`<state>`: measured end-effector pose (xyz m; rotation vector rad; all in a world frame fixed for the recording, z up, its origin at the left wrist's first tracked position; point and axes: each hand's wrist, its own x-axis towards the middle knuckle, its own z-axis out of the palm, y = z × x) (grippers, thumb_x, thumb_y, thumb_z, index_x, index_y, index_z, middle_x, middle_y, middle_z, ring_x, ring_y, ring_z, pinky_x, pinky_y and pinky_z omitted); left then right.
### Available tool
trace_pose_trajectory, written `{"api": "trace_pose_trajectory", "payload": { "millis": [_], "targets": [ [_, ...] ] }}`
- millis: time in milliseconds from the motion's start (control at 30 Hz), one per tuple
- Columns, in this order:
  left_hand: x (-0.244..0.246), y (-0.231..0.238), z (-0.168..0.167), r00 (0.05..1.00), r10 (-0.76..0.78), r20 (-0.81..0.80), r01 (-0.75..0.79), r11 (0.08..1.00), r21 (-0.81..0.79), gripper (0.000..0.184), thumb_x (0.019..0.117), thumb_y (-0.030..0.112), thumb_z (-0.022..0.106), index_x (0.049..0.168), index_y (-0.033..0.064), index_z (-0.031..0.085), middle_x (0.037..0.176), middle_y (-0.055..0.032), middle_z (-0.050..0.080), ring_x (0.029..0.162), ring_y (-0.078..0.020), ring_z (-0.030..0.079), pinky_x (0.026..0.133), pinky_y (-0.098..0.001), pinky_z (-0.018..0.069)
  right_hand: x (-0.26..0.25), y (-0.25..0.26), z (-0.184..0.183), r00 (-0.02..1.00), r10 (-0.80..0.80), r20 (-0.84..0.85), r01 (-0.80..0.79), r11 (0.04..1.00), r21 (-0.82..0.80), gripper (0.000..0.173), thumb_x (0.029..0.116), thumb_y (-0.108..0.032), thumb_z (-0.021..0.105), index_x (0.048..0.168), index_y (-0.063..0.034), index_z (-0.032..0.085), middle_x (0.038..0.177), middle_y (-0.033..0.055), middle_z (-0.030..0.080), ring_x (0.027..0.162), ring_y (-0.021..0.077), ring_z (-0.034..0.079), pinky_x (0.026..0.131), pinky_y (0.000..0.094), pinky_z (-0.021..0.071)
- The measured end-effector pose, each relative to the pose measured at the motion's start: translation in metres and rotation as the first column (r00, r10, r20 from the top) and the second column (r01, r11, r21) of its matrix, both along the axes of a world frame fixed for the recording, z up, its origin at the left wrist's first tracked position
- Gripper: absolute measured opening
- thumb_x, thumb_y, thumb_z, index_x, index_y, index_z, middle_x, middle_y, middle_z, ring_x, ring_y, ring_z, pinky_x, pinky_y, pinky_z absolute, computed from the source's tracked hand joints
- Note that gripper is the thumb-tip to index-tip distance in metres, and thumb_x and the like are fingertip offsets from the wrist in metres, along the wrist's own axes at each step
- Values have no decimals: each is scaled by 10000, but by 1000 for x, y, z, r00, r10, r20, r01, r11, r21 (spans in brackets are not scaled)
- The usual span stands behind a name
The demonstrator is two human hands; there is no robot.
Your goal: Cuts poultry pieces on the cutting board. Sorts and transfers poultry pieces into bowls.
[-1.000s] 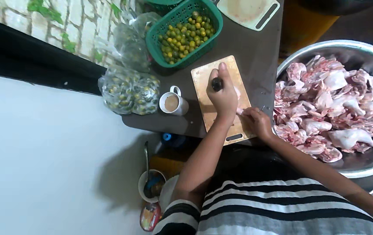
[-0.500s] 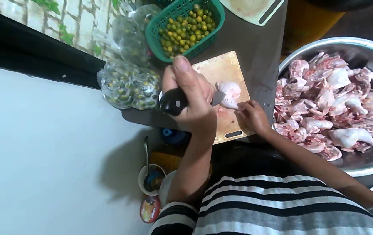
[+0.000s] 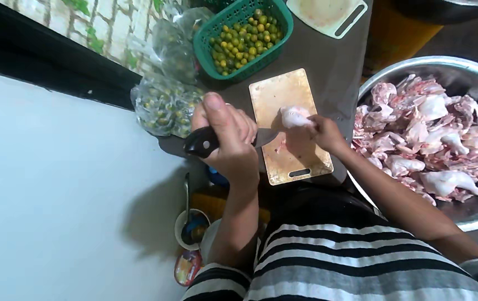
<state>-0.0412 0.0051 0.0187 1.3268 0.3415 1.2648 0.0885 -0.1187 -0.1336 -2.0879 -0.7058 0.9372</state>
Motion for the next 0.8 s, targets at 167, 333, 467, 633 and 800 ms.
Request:
{"api": "trace_pose_trajectory", "payload": {
  "millis": [167, 333, 467, 633, 800],
  "targets": [
    [-12, 5, 4, 998, 65, 15, -65, 998, 19, 380, 1121, 152, 299, 757, 190, 401, 476, 96, 321, 368, -29, 351, 387, -166, 363, 16, 3, 11, 866, -137, -480, 261, 944, 201, 287, 1096, -227, 486, 1128, 11, 644, 806, 4, 608, 661, 57, 579, 672, 245, 535],
    [-22, 6, 4, 994, 111, 24, -111, 994, -2, 393, 1119, 160, 302, 740, 198, 401, 471, 102, 309, 370, -29, 340, 388, -176, 355, 15, -1, 25, 562, -76, -823, 394, 900, 186, 340, 1128, -285, 352, 1034, -108, 627, 689, -81, 516, 537, 14, 457, 547, 175, 450],
    [-30, 6, 5, 993, 112, -22, -112, 994, 13, 401, 1125, 218, 317, 733, 213, 403, 481, 101, 325, 379, -26, 350, 400, -165, 360, 17, -1, 25, 403, -30, -915, 409, 900, 150, 406, 1127, -361, 320, 1008, -106, 612, 609, -87, 453, 476, 9, 419, 497, 159, 423],
    [-32, 4, 5, 994, 112, 2, -112, 994, 8, 405, 1126, 234, 322, 731, 218, 410, 486, 109, 334, 387, -16, 357, 412, -156, 369, 12, -6, 19, 731, 90, -676, 270, 872, 408, 293, 1117, -214, 331, 1086, -119, 607, 733, -82, 535, 615, 12, 501, 647, 190, 484],
    [-32, 2, 5, 994, 112, 9, -112, 994, 6, 433, 1125, 239, 290, 705, 221, 393, 471, 109, 327, 379, -13, 359, 414, -152, 371, 11, -32, -16, 976, 183, 114, -203, 958, 201, 306, 1042, -114, 587, 1319, 9, 633, 1114, 195, 697, 913, 269, 672, 854, 451, 558]
  ]
}}
